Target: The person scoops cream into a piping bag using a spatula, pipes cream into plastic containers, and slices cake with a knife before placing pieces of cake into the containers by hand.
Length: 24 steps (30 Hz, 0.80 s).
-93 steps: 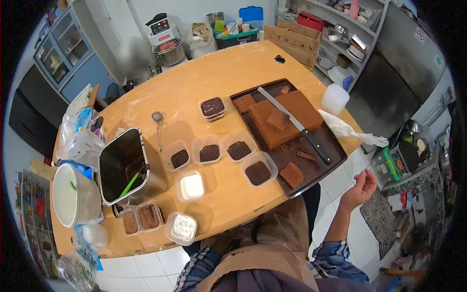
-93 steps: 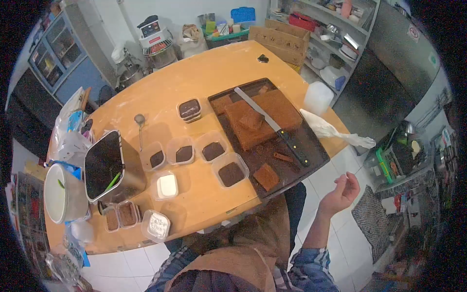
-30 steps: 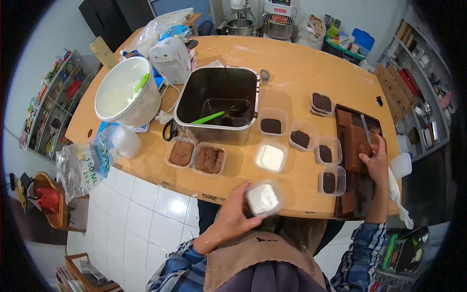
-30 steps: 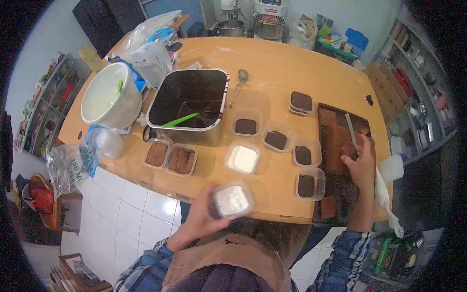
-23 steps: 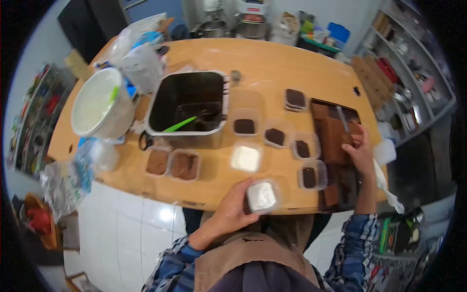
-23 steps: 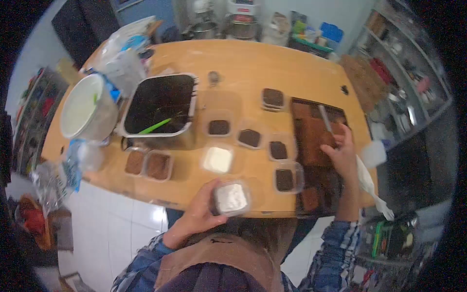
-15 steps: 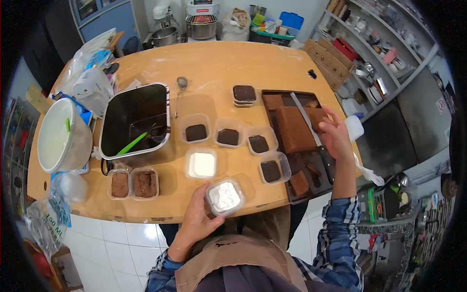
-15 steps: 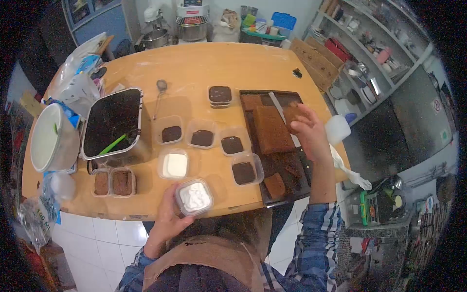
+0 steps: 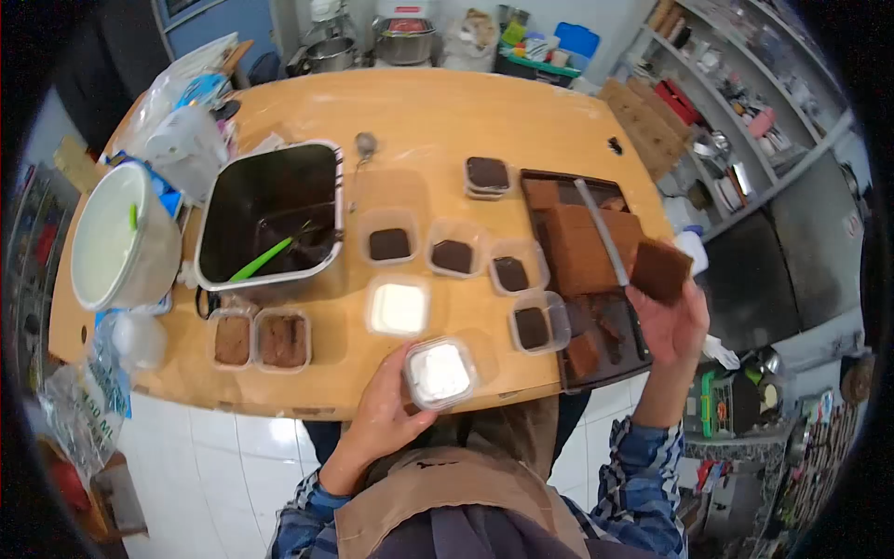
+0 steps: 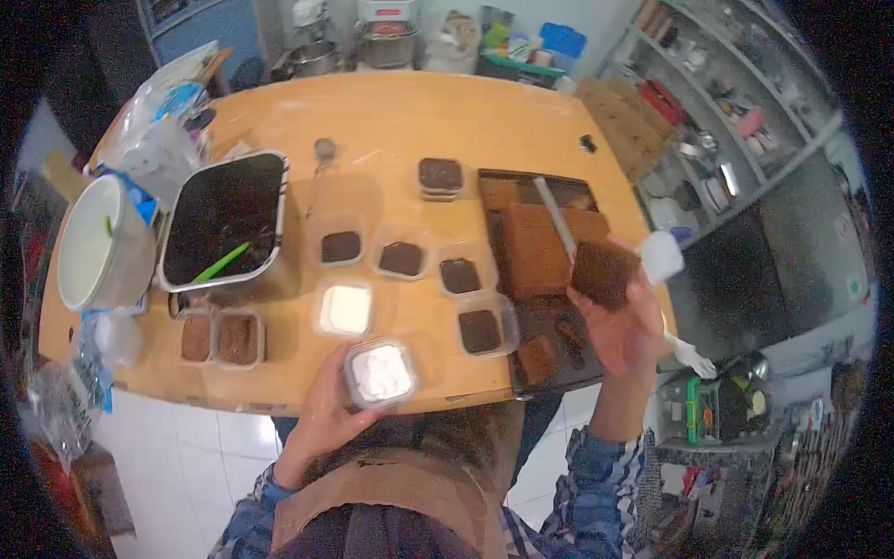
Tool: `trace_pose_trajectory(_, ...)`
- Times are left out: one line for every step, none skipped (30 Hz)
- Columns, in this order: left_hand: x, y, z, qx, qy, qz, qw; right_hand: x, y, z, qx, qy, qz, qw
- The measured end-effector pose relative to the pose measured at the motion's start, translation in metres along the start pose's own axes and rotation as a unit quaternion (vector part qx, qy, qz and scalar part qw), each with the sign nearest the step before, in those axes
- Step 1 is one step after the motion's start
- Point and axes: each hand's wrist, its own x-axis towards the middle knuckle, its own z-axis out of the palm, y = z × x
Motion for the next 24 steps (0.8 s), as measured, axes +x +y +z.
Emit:
trace_pose_trajectory(0.002,-0.002,0.002,-0.003,-0.001,0.000,1.000,-0.010,0.005,0.011,-0.020,0.004,-0.004,1.000)
trace_pose_trajectory(0.001,-0.003,0.003,-0.004,-0.002,-0.004,1.000,-0.019,0.013,0.021,-0.045,-0.040,-0.016,0.998)
trace_pose_trajectory(-0.001,0.000,0.002,0.006,0.007,-0.002,1.000,-0.027,0.024,0.028,-0.087,-0.062,0.001,0.994)
trace_pose_trajectory(-0.001,0.002,0.001,0.016,0.014,0.005,1.000,-0.036,0.034,0.035,-0.130,-0.083,0.014,0.988)
trace_pose_trajectory(0.000,0.003,0.000,0.024,0.020,0.018,0.999,-0.042,0.042,0.043,-0.177,-0.104,0.020,0.978)
trace_pose_trajectory(-0.001,0.006,-0.002,0.028,0.017,0.011,0.999,-0.047,0.049,0.056,-0.174,-0.122,0.050,0.976)
trace_pose_trajectory(-0.001,0.005,-0.002,0.026,0.020,0.012,0.999,-0.051,0.056,0.070,-0.174,-0.139,0.077,0.972)
trace_pose_trajectory(-0.001,0.005,-0.002,0.024,0.023,0.014,0.999,-0.053,0.063,0.077,-0.234,-0.160,0.073,0.956)
trace_pose_trajectory(0.000,0.005,-0.001,0.020,0.025,0.015,0.999,-0.051,0.070,0.082,-0.287,-0.190,0.048,0.938)
trace_pose_trajectory(0.000,0.006,-0.002,0.023,0.022,0.015,0.999,-0.046,0.072,0.084,-0.362,-0.236,0.012,0.902)
trace_pose_trajectory(0.000,0.006,-0.002,0.025,0.021,0.014,0.999,-0.040,0.073,0.087,-0.432,-0.281,-0.025,0.857)
trace_pose_trajectory(0.000,0.007,-0.003,0.027,0.020,0.012,0.999,-0.036,0.076,0.089,-0.451,-0.297,-0.066,0.839)
trace_pose_trajectory(0.000,0.006,-0.003,0.018,0.021,0.013,1.000,-0.032,0.080,0.091,-0.468,-0.312,-0.106,0.819)
trace_pose_trajectory(-0.001,0.005,-0.002,0.009,0.023,0.012,1.000,-0.029,0.084,0.093,-0.484,-0.328,-0.146,0.798)
trace_pose_trajectory(-0.001,0.003,-0.002,0.000,0.025,0.013,1.000,-0.027,0.089,0.093,-0.478,-0.334,-0.152,0.798)
trace_pose_trajectory(-0.002,0.003,-0.002,-0.002,0.023,0.010,1.000,-0.025,0.093,0.094,-0.473,-0.341,-0.158,0.797)
trace_pose_trajectory(-0.002,0.002,-0.003,-0.004,0.020,0.008,1.000,-0.024,0.095,0.094,-0.467,-0.348,-0.164,0.796)
trace_pose_trajectory(-0.002,0.001,-0.003,-0.007,0.019,0.006,1.000,-0.023,0.097,0.094,-0.467,-0.352,-0.162,0.795)
trace_pose_trajectory(-0.002,0.001,-0.004,-0.009,0.017,0.008,1.000,-0.023,0.098,0.095,-0.466,-0.356,-0.160,0.794)
trace_pose_trajectory(-0.002,0.000,-0.005,-0.012,0.015,0.010,1.000,-0.022,0.099,0.096,-0.466,-0.361,-0.157,0.793)
trace_pose_trajectory(-0.002,-0.001,-0.005,-0.014,0.013,0.012,1.000,-0.021,0.100,0.096,-0.468,-0.363,-0.157,0.790)
trace_pose_trajectory(-0.002,-0.002,-0.005,-0.016,0.013,0.012,1.000,-0.021,0.102,0.095,-0.471,-0.364,-0.156,0.788)
trace_pose_trajectory(-0.002,-0.004,-0.004,-0.019,0.013,0.012,1.000,-0.021,0.103,0.095,-0.474,-0.365,-0.155,0.786)
trace_pose_trajectory(-0.003,-0.005,-0.003,-0.023,0.013,0.013,1.000,-0.020,0.103,0.095,-0.474,-0.367,-0.152,0.785)
